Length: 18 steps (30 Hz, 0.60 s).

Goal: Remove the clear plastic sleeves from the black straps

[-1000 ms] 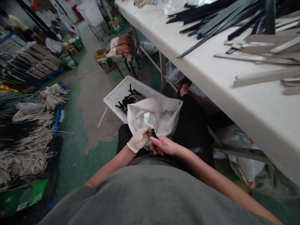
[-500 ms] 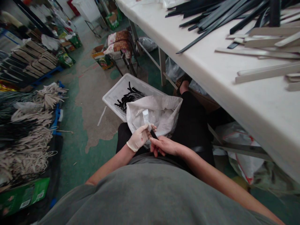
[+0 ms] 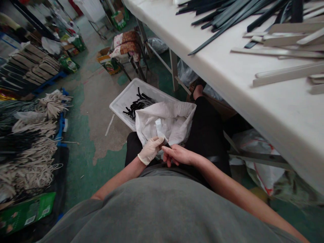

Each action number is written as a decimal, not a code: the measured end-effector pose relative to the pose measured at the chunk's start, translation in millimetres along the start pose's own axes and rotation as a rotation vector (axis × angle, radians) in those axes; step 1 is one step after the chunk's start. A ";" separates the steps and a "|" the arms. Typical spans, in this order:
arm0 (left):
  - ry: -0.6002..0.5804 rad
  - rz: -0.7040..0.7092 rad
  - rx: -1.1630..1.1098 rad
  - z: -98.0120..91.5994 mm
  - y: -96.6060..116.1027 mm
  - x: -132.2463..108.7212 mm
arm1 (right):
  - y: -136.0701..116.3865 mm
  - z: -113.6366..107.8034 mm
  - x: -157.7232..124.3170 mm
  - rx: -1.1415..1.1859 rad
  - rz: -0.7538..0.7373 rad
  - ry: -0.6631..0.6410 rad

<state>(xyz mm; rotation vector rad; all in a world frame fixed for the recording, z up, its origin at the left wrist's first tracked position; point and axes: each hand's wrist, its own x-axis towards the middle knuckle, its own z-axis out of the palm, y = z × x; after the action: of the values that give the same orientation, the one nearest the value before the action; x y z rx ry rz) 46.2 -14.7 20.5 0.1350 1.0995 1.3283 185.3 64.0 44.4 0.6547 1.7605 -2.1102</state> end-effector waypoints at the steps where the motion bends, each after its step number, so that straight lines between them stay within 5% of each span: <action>1: -0.024 -0.013 0.013 0.5 -1.0 -0.5 | -2.5 -0.4 0.7 -0.007 0.005 -0.004; 4: -0.040 0.004 0.022 0.8 7.1 -0.9 | -14.1 -3.5 -3.8 -0.089 -0.016 0.034; 10: 0.206 0.407 -0.202 -8.1 60.0 -19.7 | -56.3 -11.8 -27.6 -0.563 -0.138 0.424; 15: 0.200 0.527 -0.051 -18.7 67.2 -62.4 | -110.1 9.6 -0.1 -0.692 -0.219 0.313; 18: 0.355 0.672 0.053 -42.1 75.9 -87.8 | -130.3 29.0 15.5 -0.721 -0.303 0.224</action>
<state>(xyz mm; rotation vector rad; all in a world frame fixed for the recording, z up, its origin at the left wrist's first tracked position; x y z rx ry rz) -23.0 -83.4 96.2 0.3395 1.4600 1.9745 101.0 61.5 149.0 0.4398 2.6653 -1.4012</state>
